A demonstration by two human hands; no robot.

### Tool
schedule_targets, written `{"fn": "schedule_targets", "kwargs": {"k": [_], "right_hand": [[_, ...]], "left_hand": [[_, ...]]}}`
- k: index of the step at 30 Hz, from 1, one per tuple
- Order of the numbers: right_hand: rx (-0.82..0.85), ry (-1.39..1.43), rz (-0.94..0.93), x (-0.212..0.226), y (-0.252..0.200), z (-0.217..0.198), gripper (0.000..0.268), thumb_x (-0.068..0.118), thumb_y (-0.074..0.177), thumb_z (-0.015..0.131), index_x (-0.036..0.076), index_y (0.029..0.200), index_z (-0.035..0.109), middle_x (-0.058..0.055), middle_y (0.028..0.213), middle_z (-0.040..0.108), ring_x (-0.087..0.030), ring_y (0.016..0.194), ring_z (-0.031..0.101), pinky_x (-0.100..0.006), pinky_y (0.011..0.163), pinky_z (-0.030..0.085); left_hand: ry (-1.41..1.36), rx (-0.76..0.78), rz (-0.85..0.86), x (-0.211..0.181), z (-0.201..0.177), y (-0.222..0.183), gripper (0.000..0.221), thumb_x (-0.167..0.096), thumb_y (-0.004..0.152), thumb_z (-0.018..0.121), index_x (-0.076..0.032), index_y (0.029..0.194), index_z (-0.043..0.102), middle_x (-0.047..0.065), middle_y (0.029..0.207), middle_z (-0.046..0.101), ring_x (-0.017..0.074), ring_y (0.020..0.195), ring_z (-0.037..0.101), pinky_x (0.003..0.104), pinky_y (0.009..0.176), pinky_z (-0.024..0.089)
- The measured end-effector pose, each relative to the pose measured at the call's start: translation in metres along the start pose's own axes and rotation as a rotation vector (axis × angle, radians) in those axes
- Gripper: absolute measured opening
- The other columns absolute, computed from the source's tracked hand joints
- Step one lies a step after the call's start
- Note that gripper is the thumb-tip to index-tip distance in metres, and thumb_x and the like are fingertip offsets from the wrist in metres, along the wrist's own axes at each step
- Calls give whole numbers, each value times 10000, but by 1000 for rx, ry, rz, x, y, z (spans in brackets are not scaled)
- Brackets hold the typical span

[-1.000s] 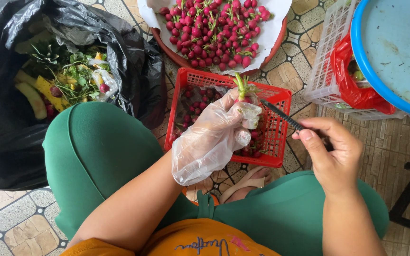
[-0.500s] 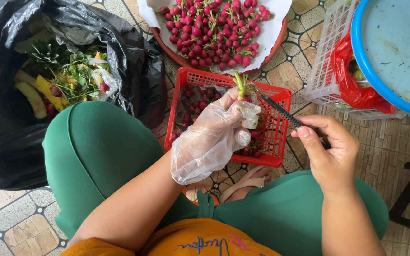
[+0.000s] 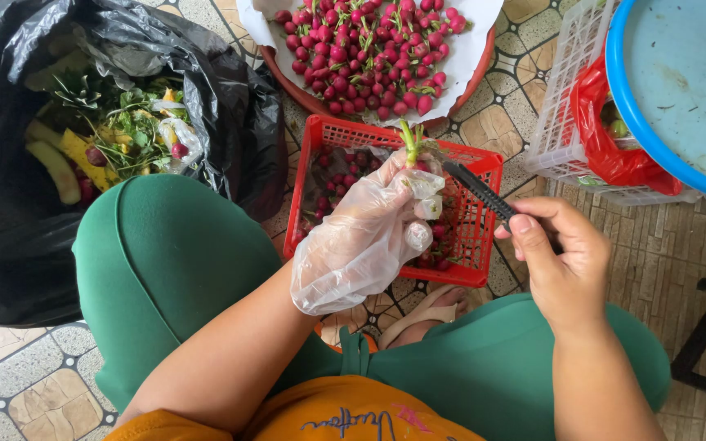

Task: Trimming the stems and leaves off small red fruits using a utility knife

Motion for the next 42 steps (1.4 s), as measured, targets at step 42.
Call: {"fn": "schedule_targets", "kwargs": {"k": [42], "right_hand": [[18,-247,25,8,10,-18,56,35,1064,638,32,1068,694,-34,899,698,-102,830,614,-246,756,482]], "left_hand": [[124,-127,-107,6,-26,7,531,-32,967,691,-106,1465,521,92,1234,601,199,863,518,230,624,464]]}}
Point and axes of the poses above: each hand's wrist, its own y-axis towards the middle knuckle, its own z-axis out of the palm, x = y × z, the point moved 4 cm from there along y, towards the middle knuckle
